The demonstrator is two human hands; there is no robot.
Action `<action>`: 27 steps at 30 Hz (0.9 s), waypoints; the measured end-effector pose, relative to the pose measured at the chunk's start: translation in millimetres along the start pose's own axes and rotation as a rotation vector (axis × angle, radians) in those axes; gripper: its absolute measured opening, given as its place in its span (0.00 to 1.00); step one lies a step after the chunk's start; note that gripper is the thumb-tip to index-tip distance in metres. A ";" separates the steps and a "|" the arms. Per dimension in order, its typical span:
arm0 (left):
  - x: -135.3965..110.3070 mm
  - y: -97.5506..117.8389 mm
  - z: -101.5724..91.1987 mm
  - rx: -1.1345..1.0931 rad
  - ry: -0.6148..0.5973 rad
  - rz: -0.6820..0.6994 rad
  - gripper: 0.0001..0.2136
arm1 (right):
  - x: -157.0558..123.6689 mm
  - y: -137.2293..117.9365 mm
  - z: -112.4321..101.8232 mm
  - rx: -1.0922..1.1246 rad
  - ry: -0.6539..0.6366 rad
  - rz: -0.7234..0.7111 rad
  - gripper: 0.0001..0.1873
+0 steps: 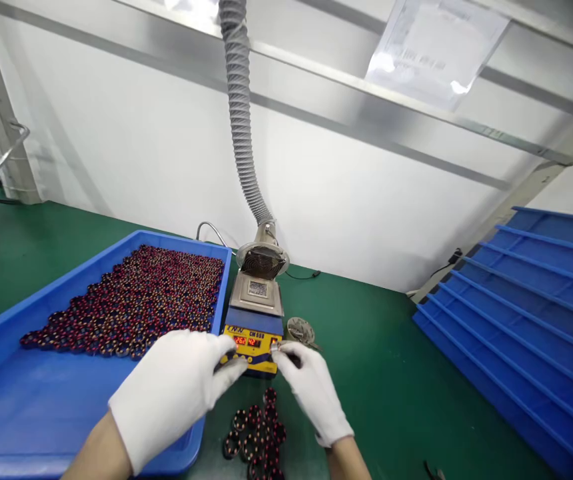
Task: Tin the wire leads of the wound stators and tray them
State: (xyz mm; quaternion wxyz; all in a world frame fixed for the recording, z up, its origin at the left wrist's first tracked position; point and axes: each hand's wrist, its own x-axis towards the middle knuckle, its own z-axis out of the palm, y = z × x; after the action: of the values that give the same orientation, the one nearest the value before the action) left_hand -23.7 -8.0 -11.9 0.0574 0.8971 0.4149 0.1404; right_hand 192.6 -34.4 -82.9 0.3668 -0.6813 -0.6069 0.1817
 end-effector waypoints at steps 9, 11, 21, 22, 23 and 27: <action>31.4 30.4 15.6 -0.360 0.611 0.264 0.25 | -0.5 -78.3 -27.1 1.208 0.109 -0.149 0.19; 34.7 30.3 24.1 -0.404 0.668 0.271 0.23 | -1.6 -79.1 -23.4 1.211 0.065 -0.143 0.15; 37.0 30.1 18.8 -0.411 0.732 0.486 0.09 | -1.7 -58.4 -28.6 1.033 0.054 -0.329 0.06; 36.7 31.4 16.5 -0.377 0.738 0.500 0.08 | -0.7 -58.3 -28.8 1.029 0.089 -0.336 0.05; 36.4 32.7 14.3 -0.356 0.745 0.508 0.07 | 0.1 -58.5 -29.1 1.059 0.119 -0.325 0.06; 34.8 35.9 9.9 -0.312 0.790 0.500 0.06 | 0.1 -59.4 -33.6 1.288 0.210 -0.257 0.08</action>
State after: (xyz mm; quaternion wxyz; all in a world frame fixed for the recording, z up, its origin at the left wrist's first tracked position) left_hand 26.9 -4.7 -6.3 -0.0061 0.8281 0.1507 0.5399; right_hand 174.7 -44.1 -17.7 0.7766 -0.2622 -0.4146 0.3953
